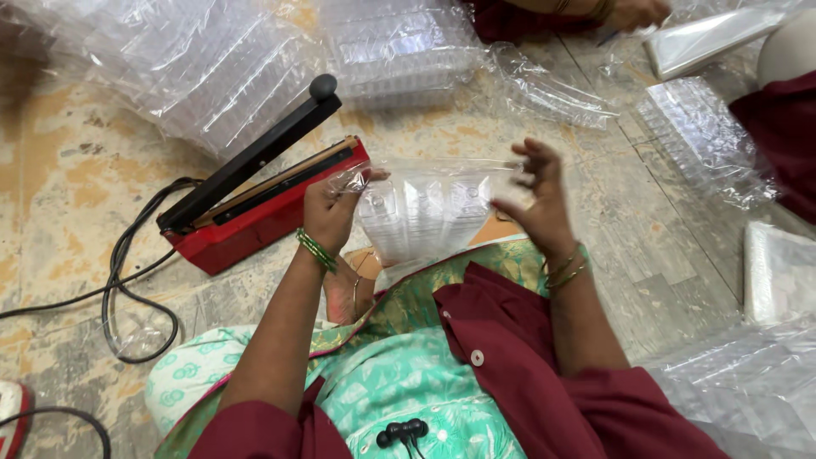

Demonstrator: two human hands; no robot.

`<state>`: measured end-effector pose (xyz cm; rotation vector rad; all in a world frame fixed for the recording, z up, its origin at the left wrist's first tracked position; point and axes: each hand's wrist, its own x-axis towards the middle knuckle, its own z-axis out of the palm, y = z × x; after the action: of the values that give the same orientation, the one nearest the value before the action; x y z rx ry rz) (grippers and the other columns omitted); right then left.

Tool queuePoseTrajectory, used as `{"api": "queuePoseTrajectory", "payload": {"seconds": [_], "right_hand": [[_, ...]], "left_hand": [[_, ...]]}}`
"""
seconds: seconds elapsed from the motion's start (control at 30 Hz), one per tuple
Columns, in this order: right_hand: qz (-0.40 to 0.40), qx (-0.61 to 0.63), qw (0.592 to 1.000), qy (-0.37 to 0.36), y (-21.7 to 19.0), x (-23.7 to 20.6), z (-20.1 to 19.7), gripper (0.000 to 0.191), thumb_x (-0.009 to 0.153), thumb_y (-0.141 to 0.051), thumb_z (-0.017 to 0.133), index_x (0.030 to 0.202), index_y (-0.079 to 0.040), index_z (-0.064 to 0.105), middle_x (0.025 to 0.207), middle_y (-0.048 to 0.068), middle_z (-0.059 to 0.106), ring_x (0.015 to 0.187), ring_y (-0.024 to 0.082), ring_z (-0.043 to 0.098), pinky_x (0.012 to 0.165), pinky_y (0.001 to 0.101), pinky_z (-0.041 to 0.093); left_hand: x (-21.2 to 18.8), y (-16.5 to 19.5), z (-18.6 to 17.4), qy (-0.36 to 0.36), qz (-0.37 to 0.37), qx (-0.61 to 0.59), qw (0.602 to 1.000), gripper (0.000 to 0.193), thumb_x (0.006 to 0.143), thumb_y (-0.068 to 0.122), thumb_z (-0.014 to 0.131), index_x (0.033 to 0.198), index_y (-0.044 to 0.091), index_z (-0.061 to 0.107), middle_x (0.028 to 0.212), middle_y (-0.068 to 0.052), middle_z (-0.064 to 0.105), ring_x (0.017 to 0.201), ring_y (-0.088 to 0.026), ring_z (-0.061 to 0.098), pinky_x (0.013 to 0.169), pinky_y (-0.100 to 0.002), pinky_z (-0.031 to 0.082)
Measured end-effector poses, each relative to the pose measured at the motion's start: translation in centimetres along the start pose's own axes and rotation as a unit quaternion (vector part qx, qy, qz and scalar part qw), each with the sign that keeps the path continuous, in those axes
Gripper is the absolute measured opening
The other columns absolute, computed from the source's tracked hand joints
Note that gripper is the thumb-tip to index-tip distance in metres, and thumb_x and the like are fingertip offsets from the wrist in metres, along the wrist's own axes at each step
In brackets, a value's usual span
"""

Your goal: The person sits on the floor and seals clear plastic bags containing plastic trays using a hand-held impulse heat sealer, pressing the sealer arm down on each bag opening. They place each sealed bag onto a growing pile of finished bags beside them and reach for the next bag.

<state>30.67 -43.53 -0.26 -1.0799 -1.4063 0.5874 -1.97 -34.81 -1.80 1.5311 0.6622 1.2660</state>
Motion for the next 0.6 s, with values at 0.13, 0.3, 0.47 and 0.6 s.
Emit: {"api": "queuePoseTrajectory", "payload": {"seconds": [0.13, 0.3, 0.47, 0.6], "right_hand": [[0.225, -0.32, 0.884, -0.257, 5.7, -2.4, 2.1, 0.106, 0.056, -0.045, 0.1, 0.139, 0.0, 0.052, 0.133, 0.022, 0.06, 0.122, 0.035, 0.058, 0.102, 0.0396, 0.047], [0.317, -0.414, 0.737, -0.431, 9.1, -4.4, 7.3, 0.098, 0.068, -0.073, 0.078, 0.114, 0.013, 0.074, 0.115, 0.03, 0.078, 0.107, 0.035, 0.076, 0.097, 0.0435, 0.057], [0.144, -0.129, 0.932, -0.307, 9.8, -5.5, 10.2, 0.09, 0.064, -0.043, 0.095, 0.133, 0.003, 0.059, 0.132, 0.023, 0.062, 0.124, 0.035, 0.057, 0.103, 0.0438, 0.046], [0.164, 0.086, 0.96, -0.21, 9.0, -6.4, 8.8, 0.084, 0.067, -0.03, 0.09, 0.138, -0.003, 0.054, 0.132, 0.015, 0.062, 0.123, 0.03, 0.059, 0.103, 0.0428, 0.048]], "left_hand": [[2.1, 4.3, 2.1, -0.018, 0.072, 0.249, 0.966, 0.024, 0.103, 0.018, 0.061, 0.118, 0.011, 0.078, 0.099, -0.012, 0.078, 0.086, -0.023, 0.069, 0.077, -0.036, 0.054], [6.6, 13.2, 5.7, -0.073, 0.296, 0.324, 0.896, 0.02, 0.102, 0.017, 0.061, 0.114, 0.009, 0.073, 0.099, -0.014, 0.076, 0.089, -0.034, 0.07, 0.082, -0.044, 0.053], [8.2, 19.6, 6.3, -0.092, 0.265, 0.046, 0.959, 0.025, 0.11, 0.019, 0.057, 0.09, 0.005, 0.061, 0.106, -0.01, 0.076, 0.098, -0.019, 0.075, 0.082, -0.031, 0.058], [12.6, 18.0, 4.1, -0.029, 0.258, -0.002, 0.966, 0.025, 0.108, 0.017, 0.059, 0.098, 0.0, 0.073, 0.093, -0.007, 0.078, 0.086, -0.013, 0.075, 0.079, -0.03, 0.061]]}}
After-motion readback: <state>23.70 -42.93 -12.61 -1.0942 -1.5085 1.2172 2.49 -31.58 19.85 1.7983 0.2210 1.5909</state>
